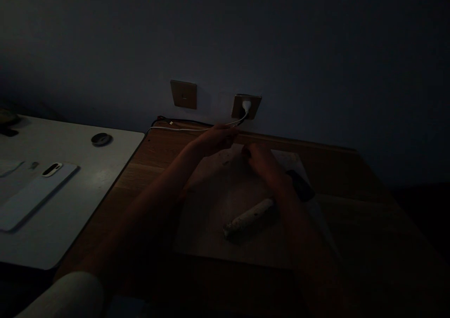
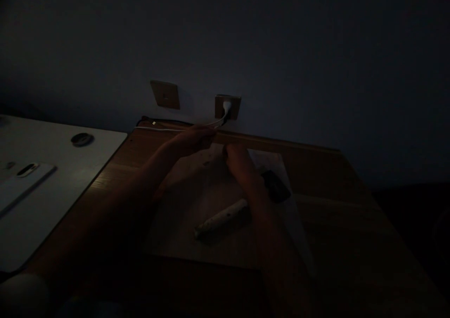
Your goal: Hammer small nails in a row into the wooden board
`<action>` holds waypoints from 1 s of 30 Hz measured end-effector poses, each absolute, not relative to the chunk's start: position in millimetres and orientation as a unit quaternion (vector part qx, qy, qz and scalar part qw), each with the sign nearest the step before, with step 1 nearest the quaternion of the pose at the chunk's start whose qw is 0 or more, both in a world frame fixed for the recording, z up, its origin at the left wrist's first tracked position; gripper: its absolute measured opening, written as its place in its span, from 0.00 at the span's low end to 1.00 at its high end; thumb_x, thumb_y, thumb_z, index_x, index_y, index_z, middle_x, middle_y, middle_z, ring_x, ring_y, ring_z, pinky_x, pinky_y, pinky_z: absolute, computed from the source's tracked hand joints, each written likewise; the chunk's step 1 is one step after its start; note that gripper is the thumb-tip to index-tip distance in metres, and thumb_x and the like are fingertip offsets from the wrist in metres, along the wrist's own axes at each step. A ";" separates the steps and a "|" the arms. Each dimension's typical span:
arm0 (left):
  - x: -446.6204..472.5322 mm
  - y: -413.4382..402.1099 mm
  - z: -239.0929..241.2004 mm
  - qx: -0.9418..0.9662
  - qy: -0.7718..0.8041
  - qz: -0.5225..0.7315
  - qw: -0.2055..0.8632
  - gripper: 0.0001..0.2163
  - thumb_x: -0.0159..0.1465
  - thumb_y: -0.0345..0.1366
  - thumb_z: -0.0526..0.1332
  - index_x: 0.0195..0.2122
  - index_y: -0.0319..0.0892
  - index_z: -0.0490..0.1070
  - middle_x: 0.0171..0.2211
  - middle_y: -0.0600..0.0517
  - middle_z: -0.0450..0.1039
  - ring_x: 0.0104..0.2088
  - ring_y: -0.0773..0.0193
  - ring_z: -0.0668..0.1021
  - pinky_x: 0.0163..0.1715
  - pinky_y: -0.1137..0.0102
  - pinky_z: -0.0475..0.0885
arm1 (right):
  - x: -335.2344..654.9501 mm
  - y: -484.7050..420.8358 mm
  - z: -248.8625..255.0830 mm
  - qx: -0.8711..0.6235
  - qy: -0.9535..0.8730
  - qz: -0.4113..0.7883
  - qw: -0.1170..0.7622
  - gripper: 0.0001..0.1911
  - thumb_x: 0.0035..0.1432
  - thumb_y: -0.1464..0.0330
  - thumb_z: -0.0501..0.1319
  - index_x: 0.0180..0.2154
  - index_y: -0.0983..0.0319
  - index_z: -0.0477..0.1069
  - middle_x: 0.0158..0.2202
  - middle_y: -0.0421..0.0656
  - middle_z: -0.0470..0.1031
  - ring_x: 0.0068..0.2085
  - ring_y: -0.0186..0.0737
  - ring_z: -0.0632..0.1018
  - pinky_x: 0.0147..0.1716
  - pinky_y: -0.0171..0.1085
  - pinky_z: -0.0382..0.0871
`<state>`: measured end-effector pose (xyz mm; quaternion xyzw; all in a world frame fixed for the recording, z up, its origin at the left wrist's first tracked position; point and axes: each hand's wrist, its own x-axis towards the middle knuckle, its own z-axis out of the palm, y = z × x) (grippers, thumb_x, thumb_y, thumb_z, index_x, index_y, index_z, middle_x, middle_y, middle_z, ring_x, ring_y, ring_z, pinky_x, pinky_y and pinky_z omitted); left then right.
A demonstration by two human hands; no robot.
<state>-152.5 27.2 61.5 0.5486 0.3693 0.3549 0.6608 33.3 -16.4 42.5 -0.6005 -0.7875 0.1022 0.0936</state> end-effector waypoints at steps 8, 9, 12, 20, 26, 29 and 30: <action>-169.6 30.1 56.1 0.778 0.399 0.175 0.452 0.04 0.59 0.25 0.62 0.31 0.37 0.76 0.23 0.55 0.73 0.22 0.72 0.70 0.24 0.76 0.63 | 34.8 -20.3 54.1 -0.573 -0.808 0.099 0.096 0.14 0.61 0.81 0.59 0.41 0.63 0.80 0.46 0.53 0.84 0.50 0.51 0.82 0.52 0.42 0.71; -171.9 30.0 59.4 0.800 0.404 0.157 0.414 0.05 0.57 0.25 0.62 0.31 0.37 0.78 0.23 0.55 0.73 0.22 0.71 0.71 0.25 0.75 0.63 | 34.7 -20.7 56.3 -0.573 -0.807 0.099 0.099 0.13 0.62 0.80 0.59 0.41 0.63 0.80 0.46 0.54 0.84 0.49 0.51 0.82 0.52 0.43 0.71; -174.7 27.5 69.0 0.867 0.404 0.094 0.275 0.09 0.57 0.24 0.62 0.35 0.38 0.82 0.27 0.52 0.79 0.27 0.68 0.76 0.29 0.74 0.65 | 35.6 -21.8 62.3 -0.572 -0.805 0.107 0.110 0.11 0.64 0.78 0.60 0.42 0.62 0.80 0.46 0.53 0.84 0.49 0.51 0.83 0.52 0.43 0.71; -168.3 15.4 76.7 0.894 0.389 0.017 0.222 0.11 0.58 0.23 0.63 0.34 0.42 0.84 0.33 0.51 0.83 0.32 0.64 0.81 0.31 0.73 0.66 | 49.2 -23.0 71.1 -0.592 -0.782 0.126 0.152 0.10 0.63 0.77 0.64 0.45 0.62 0.79 0.43 0.49 0.85 0.44 0.45 0.84 0.48 0.40 0.74; -167.6 14.5 73.3 0.873 0.426 -0.019 0.238 0.06 0.58 0.29 0.70 0.36 0.42 0.82 0.36 0.50 0.83 0.33 0.64 0.81 0.30 0.74 0.65 | 48.3 -25.7 77.6 -0.592 -0.775 0.138 0.171 0.09 0.63 0.76 0.66 0.44 0.61 0.79 0.43 0.48 0.85 0.43 0.44 0.84 0.46 0.38 0.74; -164.2 13.8 70.3 0.865 0.447 -0.060 0.218 0.08 0.58 0.34 0.71 0.40 0.42 0.83 0.40 0.47 0.84 0.35 0.61 0.81 0.31 0.72 0.66 | 47.7 -26.8 79.4 -0.592 -0.774 0.142 0.174 0.09 0.62 0.76 0.66 0.44 0.62 0.79 0.43 0.48 0.85 0.44 0.45 0.84 0.46 0.39 0.74; -162.7 13.5 69.0 0.864 0.449 -0.070 0.214 0.09 0.58 0.35 0.71 0.40 0.41 0.83 0.41 0.46 0.84 0.35 0.60 0.81 0.32 0.71 0.67 | 48.2 -26.8 79.6 -0.592 -0.774 0.144 0.174 0.09 0.62 0.76 0.66 0.45 0.62 0.79 0.43 0.49 0.85 0.44 0.46 0.84 0.46 0.40 0.74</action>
